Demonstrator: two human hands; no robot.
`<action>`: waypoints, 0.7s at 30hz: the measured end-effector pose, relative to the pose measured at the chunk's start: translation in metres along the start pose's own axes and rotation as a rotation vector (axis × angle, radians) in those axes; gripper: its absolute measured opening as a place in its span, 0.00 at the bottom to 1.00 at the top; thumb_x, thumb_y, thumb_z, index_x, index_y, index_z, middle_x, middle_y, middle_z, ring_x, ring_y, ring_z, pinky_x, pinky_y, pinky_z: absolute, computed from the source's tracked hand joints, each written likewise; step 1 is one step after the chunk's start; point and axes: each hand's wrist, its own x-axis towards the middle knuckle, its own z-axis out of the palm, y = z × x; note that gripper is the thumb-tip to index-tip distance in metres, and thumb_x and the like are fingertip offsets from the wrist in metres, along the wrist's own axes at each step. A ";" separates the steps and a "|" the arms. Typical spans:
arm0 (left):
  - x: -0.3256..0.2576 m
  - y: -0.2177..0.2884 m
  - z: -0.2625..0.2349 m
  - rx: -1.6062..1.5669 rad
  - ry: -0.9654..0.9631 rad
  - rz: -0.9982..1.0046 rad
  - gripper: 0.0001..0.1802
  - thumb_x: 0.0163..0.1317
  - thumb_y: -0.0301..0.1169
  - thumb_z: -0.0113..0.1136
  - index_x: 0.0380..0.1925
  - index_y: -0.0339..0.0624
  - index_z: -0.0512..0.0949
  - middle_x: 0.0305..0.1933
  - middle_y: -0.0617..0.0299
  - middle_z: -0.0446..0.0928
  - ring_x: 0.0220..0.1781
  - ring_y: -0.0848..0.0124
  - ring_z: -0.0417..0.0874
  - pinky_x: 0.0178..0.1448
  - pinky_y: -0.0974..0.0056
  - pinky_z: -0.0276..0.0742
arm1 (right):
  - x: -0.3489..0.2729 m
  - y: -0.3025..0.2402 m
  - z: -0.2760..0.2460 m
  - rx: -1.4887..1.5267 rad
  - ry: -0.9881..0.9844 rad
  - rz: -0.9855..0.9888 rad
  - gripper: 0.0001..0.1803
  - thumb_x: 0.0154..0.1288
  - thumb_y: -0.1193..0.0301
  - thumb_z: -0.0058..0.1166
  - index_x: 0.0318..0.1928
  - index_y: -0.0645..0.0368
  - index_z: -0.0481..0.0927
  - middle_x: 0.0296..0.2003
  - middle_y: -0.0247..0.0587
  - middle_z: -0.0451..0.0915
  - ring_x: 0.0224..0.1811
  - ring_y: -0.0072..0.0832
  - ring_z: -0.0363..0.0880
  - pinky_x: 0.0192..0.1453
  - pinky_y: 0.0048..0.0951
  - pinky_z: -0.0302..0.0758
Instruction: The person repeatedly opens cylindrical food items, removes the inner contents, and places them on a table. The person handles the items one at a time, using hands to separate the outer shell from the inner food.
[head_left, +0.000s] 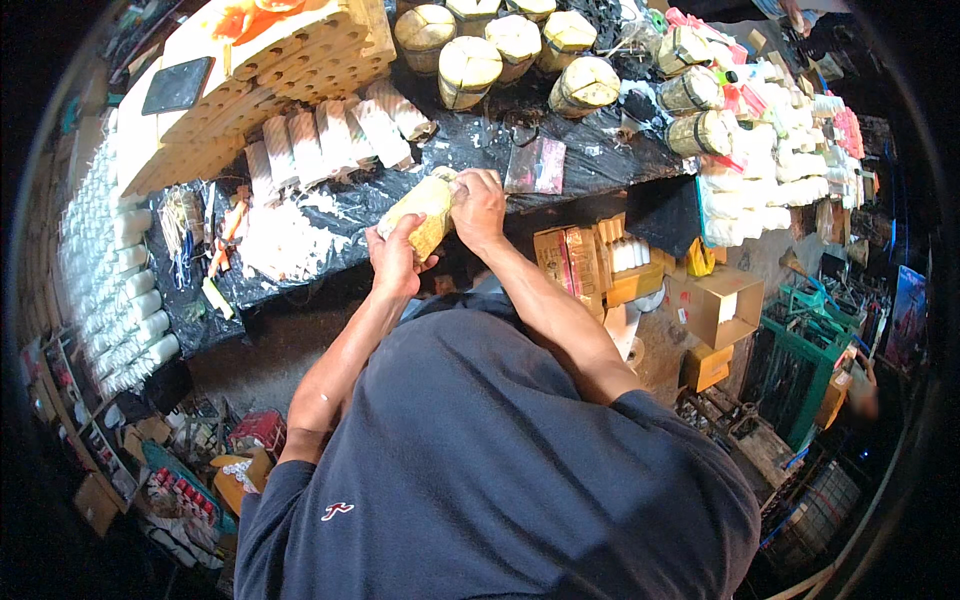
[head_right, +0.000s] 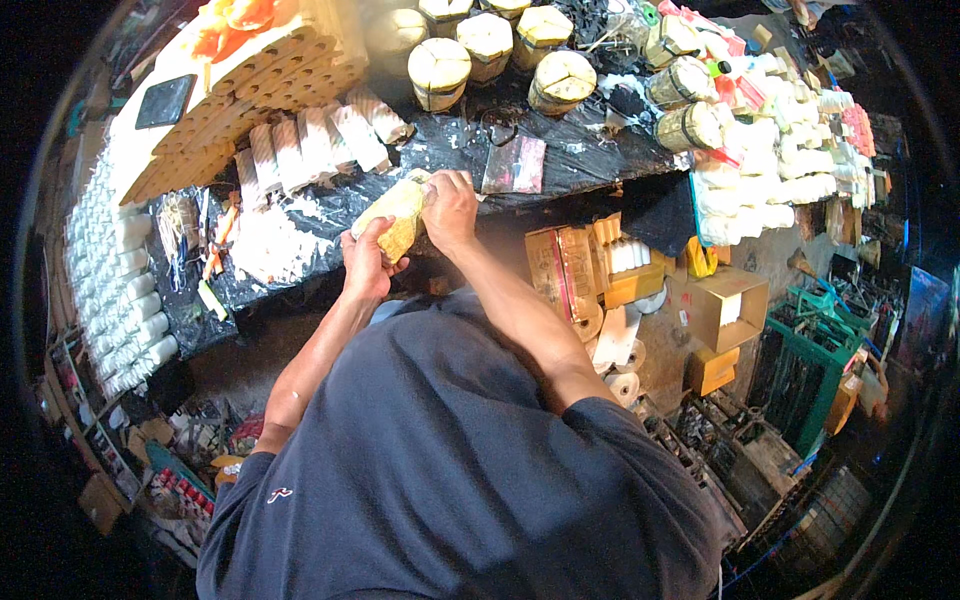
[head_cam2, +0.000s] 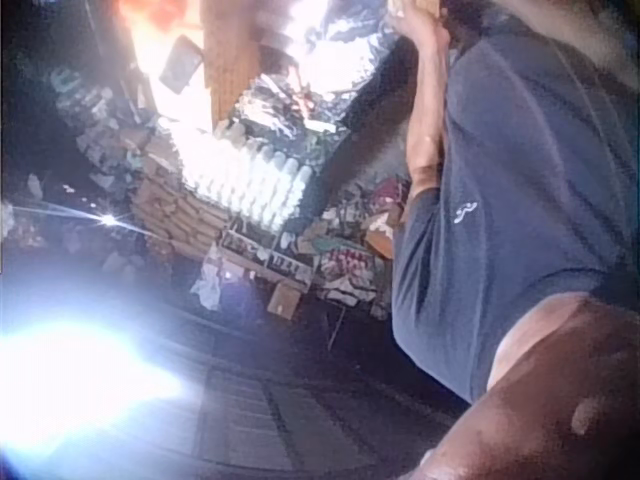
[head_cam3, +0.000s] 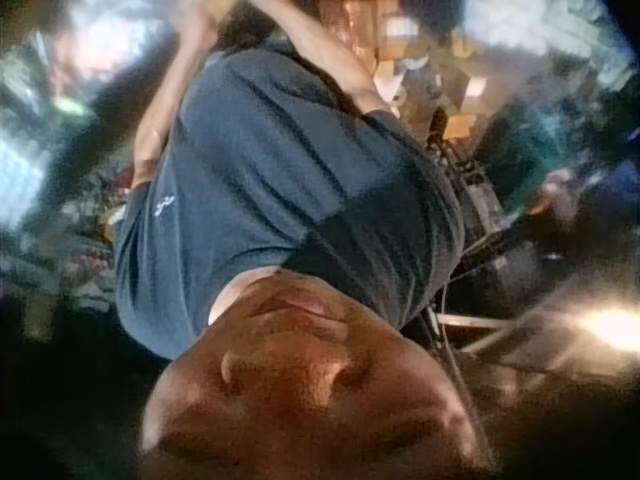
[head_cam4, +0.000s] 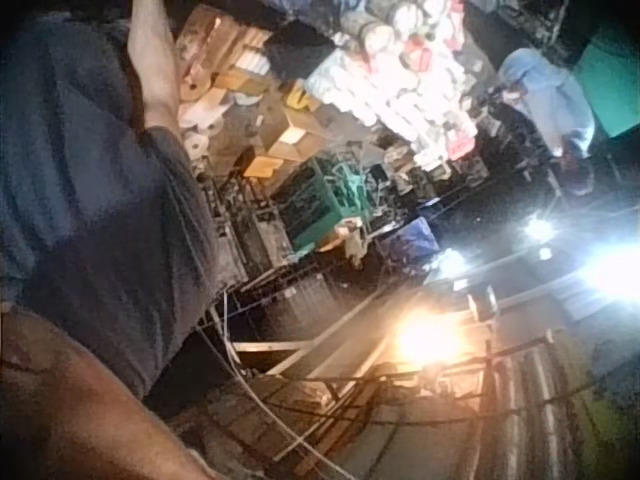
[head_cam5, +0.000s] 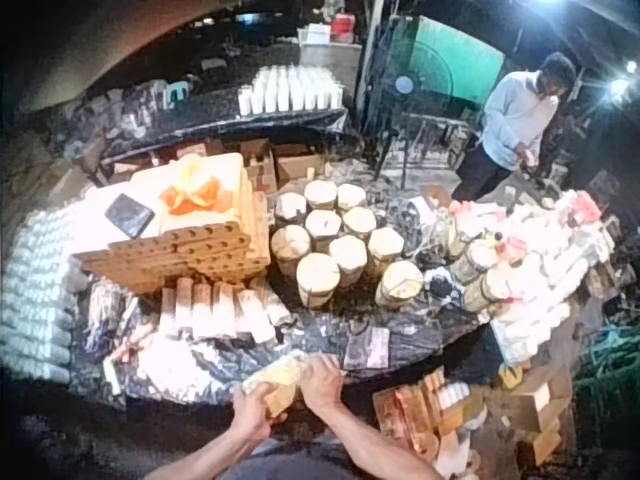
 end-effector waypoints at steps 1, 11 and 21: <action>0.001 -0.001 -0.002 0.004 -0.008 0.005 0.35 0.60 0.38 0.75 0.58 0.48 0.61 0.53 0.51 0.78 0.45 0.60 0.86 0.32 0.53 0.83 | 0.002 0.004 0.002 -0.072 -0.061 0.042 0.06 0.69 0.75 0.62 0.41 0.66 0.81 0.42 0.58 0.86 0.46 0.58 0.84 0.54 0.52 0.80; 0.037 -0.010 -0.080 -0.120 -0.378 0.037 0.26 0.62 0.42 0.65 0.58 0.49 0.73 0.44 0.60 0.82 0.39 0.65 0.85 0.26 0.60 0.76 | 0.062 0.140 -0.039 -0.242 -0.424 0.409 0.11 0.65 0.72 0.60 0.46 0.59 0.84 0.44 0.61 0.88 0.49 0.56 0.89 0.55 0.49 0.84; 0.025 0.008 -0.062 0.052 -0.339 0.459 0.46 0.42 0.21 0.76 0.66 0.43 0.69 0.54 0.57 0.78 0.45 0.69 0.84 0.35 0.65 0.83 | 0.073 0.046 -0.046 0.543 -0.414 0.809 0.25 0.70 0.67 0.70 0.64 0.62 0.82 0.53 0.43 0.89 0.55 0.38 0.87 0.61 0.39 0.82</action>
